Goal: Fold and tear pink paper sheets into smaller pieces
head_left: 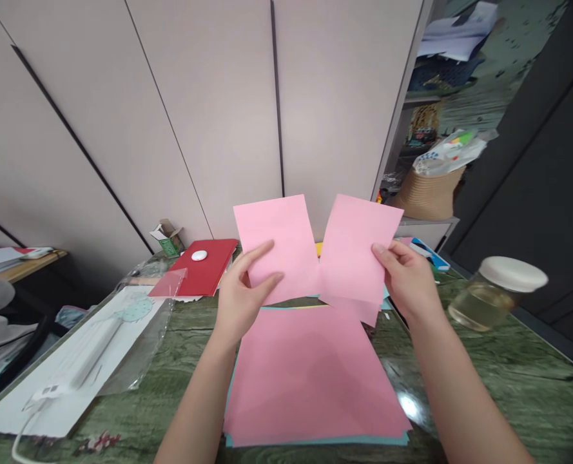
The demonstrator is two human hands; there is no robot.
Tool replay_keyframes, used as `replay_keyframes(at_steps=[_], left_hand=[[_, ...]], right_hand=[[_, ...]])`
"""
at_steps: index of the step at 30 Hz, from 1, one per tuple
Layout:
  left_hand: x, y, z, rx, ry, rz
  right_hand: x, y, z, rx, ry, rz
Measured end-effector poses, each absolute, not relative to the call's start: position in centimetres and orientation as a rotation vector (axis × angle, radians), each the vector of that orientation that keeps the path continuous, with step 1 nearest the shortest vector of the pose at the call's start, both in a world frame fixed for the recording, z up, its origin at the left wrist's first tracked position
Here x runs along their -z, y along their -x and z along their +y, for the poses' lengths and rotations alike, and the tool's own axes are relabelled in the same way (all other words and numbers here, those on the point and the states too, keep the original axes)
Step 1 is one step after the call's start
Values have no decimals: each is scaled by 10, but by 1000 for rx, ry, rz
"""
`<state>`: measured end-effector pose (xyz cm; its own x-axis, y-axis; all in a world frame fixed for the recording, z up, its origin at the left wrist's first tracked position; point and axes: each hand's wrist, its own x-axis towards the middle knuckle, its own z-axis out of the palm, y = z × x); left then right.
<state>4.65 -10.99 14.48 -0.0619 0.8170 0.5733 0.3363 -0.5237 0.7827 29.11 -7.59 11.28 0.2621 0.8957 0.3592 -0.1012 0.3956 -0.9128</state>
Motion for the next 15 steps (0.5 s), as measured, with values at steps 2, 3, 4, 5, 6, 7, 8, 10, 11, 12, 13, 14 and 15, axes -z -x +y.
replay_keyframes(at_steps=[2, 3, 4, 5, 6, 7, 8, 10, 11, 12, 13, 14, 15], left_hand=[[-145, -45, -109, -1595, -1821, 1227], [-145, -45, -109, -1585, -1818, 1223], [-144, -45, -108, -1582, -1808, 1217], [-143, -45, -107, -1582, -1793, 1211], [-142, -46, -106, -1582, -1777, 1206], [-141, -46, -105, -1583, -1763, 1202], [-140, -46, -104, -1582, -1751, 1200], [-140, -46, -104, -1575, -1740, 1203], [-140, -46, -104, -1569, -1743, 1208], [-141, -45, -104, -1564, -1749, 1215], [-142, -45, -104, -1556, -1759, 1225], [-142, -44, -105, -1548, -1771, 1234], [-143, -44, -105, -1543, -1781, 1242]], right_hand=[[-113, -293, -76, -814, 932, -1109], [-114, -294, -76, -809, 936, -1121], [-115, -294, -77, -812, 938, -1133], [-116, -293, -78, -830, 937, -1146], [-117, -293, -79, -863, 937, -1163], [-119, -293, -80, -909, 935, -1185], [-121, -294, -81, -966, 929, -1210], [-124, -296, -84, -1062, 903, -1260], [-125, -297, -84, -1085, 891, -1278], [-125, -298, -84, -1084, 882, -1282], [-124, -299, -83, -1063, 881, -1277], [-123, -300, -82, -1028, 890, -1261], [-121, -300, -81, -986, 905, -1240]])
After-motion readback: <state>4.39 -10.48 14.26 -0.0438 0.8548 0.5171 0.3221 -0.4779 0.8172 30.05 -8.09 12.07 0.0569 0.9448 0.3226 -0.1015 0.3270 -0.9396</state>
